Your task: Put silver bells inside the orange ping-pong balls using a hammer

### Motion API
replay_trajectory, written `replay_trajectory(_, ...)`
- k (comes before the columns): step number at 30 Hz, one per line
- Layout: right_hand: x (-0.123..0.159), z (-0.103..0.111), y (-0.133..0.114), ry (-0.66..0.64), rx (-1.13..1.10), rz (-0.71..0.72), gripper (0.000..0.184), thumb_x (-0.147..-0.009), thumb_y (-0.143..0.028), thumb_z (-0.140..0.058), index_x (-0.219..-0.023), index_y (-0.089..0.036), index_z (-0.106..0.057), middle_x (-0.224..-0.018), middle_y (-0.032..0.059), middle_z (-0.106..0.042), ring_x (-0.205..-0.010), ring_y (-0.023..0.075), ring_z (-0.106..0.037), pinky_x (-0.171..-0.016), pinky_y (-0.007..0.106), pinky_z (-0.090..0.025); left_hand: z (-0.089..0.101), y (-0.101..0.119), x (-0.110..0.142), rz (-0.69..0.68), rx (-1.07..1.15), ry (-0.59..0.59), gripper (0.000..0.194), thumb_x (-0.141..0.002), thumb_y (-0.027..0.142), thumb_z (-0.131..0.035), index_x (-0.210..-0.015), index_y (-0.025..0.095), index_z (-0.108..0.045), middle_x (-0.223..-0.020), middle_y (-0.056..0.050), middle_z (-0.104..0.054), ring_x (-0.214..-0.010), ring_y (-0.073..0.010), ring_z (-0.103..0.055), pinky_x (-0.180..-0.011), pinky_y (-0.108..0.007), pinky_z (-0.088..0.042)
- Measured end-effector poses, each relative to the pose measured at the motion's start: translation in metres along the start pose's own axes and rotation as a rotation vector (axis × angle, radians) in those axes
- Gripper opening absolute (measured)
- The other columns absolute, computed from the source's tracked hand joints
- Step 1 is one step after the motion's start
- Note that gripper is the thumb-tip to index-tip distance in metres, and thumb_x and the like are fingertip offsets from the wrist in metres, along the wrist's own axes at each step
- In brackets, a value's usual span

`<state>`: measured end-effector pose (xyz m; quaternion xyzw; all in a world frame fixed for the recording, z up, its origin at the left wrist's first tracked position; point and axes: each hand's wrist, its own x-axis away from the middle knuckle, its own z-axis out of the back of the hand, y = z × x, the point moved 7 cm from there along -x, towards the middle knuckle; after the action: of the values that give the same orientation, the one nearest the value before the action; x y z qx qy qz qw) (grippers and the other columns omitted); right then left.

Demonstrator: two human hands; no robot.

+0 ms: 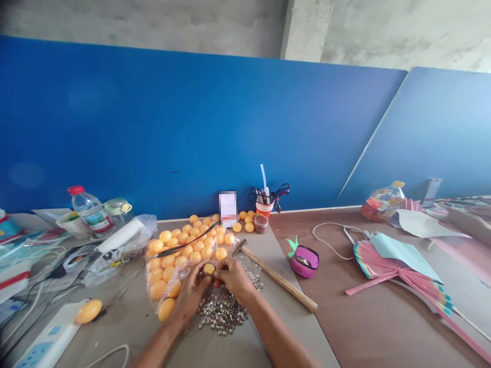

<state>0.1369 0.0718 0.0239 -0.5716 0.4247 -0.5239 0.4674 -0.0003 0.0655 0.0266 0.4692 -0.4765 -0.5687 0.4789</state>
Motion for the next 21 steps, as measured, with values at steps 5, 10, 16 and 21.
replay_trajectory(5, -0.003, -0.002, 0.001, 0.051, 0.079, 0.035, 0.016, -0.071, -0.024, -0.062, -0.068, -0.02, -0.047, -0.046, -0.0066, -0.052, -0.044, 0.011, -0.049, -0.048, 0.022, -0.033, 0.0, 0.0, 0.0, 0.018, -0.025, 0.005, 0.045, -0.076, 0.039, -0.064, -0.117, 0.02, -0.061, -0.121, -0.01, -0.065, -0.113, -0.0275, -0.059, -0.099, -0.041, -0.045)
replay_trajectory(10, -0.006, 0.015, -0.013, 0.025, 0.048, 0.107, 0.01, -0.072, -0.027, -0.057, -0.07, -0.02, -0.05, -0.047, -0.0071, -0.049, -0.043, 0.0096, -0.044, -0.048, 0.022, -0.032, -0.005, -0.005, -0.004, 0.047, 0.083, -0.012, 0.04, -0.076, 0.039, -0.065, -0.11, 0.019, -0.062, -0.11, -0.01, -0.068, -0.098, -0.0261, -0.065, -0.09, -0.04, -0.05)
replay_trajectory(16, -0.003, 0.097, -0.039, 0.482, 0.682, 0.228, 0.009, -0.078, -0.02, -0.05, -0.079, -0.017, -0.059, -0.083, 0.0052, -0.065, -0.077, 0.0183, -0.059, -0.07, 0.027, -0.041, -0.002, -0.022, -0.006, 0.127, 0.222, 0.009, 0.05, -0.077, 0.049, -0.065, -0.118, 0.022, -0.058, -0.107, -0.009, -0.067, -0.084, -0.0253, -0.069, -0.083, -0.043, -0.054)
replay_trajectory(21, -0.006, 0.109, -0.021, 0.443, 1.223, 0.006, 0.022, -0.081, -0.017, -0.053, -0.1, -0.015, -0.065, -0.104, 0.0125, -0.066, -0.095, 0.0234, -0.059, -0.077, 0.03, -0.039, -0.001, -0.019, -0.005, 0.14, 0.237, 0.008, 0.051, -0.073, 0.052, -0.069, -0.114, 0.022, -0.061, -0.106, -0.008, -0.067, -0.081, -0.0255, -0.071, -0.083, -0.044, -0.055)
